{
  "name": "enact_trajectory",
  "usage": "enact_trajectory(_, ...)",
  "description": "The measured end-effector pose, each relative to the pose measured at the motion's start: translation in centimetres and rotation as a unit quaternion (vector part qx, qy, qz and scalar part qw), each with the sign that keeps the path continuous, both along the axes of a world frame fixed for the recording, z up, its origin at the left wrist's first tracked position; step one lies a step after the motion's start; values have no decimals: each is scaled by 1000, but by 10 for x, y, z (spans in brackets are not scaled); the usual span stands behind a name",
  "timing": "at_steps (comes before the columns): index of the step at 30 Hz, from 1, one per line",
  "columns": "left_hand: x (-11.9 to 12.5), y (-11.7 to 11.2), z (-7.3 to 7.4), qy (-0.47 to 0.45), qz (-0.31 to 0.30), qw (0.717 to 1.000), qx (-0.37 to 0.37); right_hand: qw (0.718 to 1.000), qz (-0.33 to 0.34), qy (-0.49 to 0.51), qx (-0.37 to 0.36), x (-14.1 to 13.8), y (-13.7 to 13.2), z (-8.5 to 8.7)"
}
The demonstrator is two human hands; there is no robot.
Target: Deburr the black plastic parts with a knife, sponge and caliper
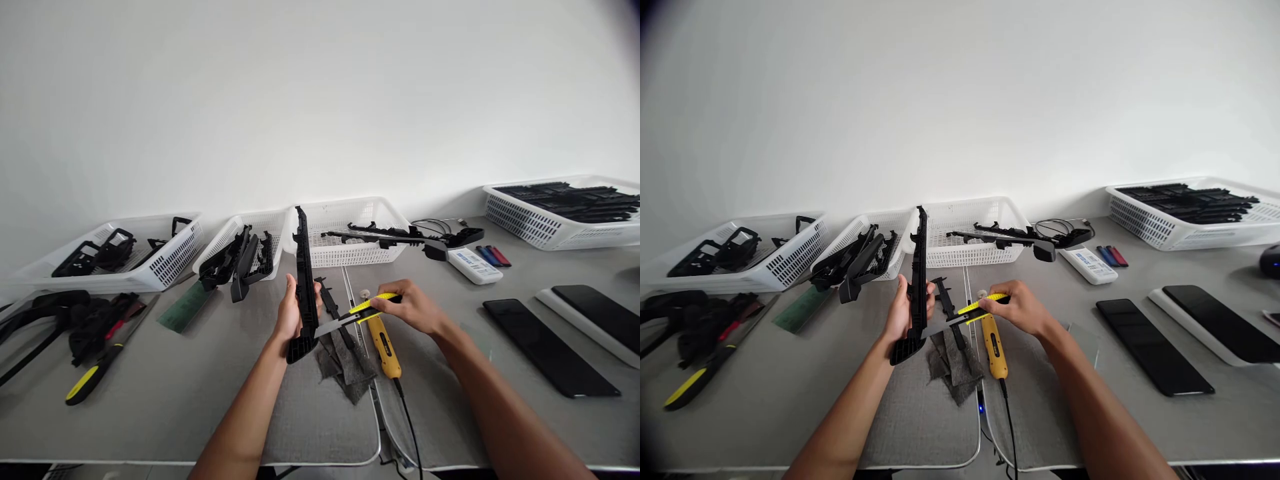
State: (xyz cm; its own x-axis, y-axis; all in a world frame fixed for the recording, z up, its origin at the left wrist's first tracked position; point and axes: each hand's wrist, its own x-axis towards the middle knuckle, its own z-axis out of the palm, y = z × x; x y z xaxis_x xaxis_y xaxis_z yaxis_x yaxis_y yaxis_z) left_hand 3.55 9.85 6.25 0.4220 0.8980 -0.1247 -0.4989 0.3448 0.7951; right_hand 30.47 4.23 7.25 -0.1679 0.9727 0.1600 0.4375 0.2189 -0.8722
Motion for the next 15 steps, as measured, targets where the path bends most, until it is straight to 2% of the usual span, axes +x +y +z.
enact_trajectory(3, 0, 0, -1, -1, 9, 1000, 5, 1000, -23, 2, 2, -2, 0, 1)
enact_trajectory(8, -1, 2, -5, 16, -9, 1000, -5, 999, 40, 14, 4, -13, -3, 2)
enact_trajectory(12, -1, 1, -4, 45, 21, 999, 5, 999, -29, 2, 37, -18, -4, -2)
enact_trajectory(15, -1, -2, 0, 52, 13, 999, 9, 999, -21, 2, 43, -19, -5, 0)
